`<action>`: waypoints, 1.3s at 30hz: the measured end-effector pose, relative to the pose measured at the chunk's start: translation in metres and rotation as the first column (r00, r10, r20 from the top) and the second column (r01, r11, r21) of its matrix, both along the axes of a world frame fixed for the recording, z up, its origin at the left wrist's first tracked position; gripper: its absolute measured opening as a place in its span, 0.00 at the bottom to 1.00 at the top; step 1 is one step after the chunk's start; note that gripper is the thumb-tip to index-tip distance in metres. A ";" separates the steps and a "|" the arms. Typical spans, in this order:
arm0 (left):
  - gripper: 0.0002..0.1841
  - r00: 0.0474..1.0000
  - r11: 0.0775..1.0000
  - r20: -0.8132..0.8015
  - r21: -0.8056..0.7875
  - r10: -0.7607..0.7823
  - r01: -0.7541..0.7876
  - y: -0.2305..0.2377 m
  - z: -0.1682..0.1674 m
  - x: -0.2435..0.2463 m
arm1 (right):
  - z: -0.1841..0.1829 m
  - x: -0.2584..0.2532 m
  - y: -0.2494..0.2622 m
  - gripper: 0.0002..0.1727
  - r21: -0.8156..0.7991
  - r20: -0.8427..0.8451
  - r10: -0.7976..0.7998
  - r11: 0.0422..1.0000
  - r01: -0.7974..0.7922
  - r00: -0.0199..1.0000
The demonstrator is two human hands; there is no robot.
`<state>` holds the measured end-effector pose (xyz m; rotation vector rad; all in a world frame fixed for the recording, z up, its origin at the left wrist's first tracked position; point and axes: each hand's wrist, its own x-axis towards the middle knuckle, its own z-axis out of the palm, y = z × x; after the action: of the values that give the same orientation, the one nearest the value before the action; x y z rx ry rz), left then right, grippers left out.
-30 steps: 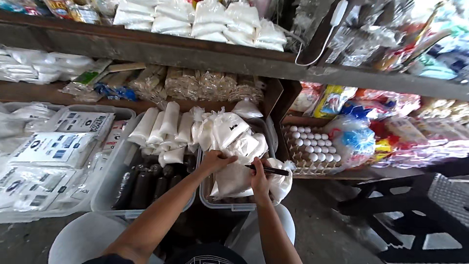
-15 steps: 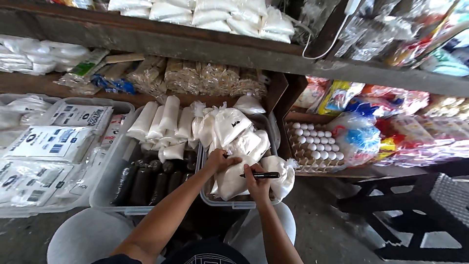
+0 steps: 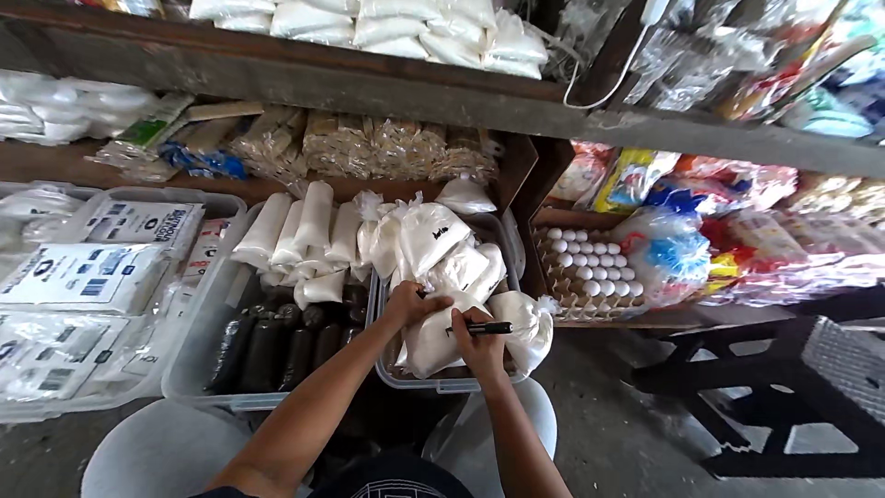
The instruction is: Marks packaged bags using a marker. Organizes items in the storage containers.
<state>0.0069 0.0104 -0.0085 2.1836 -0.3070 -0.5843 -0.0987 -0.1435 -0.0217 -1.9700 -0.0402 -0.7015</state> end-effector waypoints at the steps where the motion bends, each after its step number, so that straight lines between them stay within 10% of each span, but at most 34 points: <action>1: 0.31 1.000 1.000 -0.002 0.000 0.000 0.000 0.000 -0.001 0.000 | 0.000 0.000 0.000 0.16 -0.018 -0.002 -0.004 1.000 0.004 1.000; 39: 0.31 1.000 1.000 0.000 0.012 0.008 -0.008 -0.001 -0.001 0.001 | -0.004 0.001 -0.011 0.16 0.042 0.026 -0.009 0.999 0.008 1.000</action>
<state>0.0076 0.0093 -0.0092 2.1956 -0.2956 -0.5830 -0.0979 -0.1541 -0.0257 -1.9220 -0.0333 -0.7285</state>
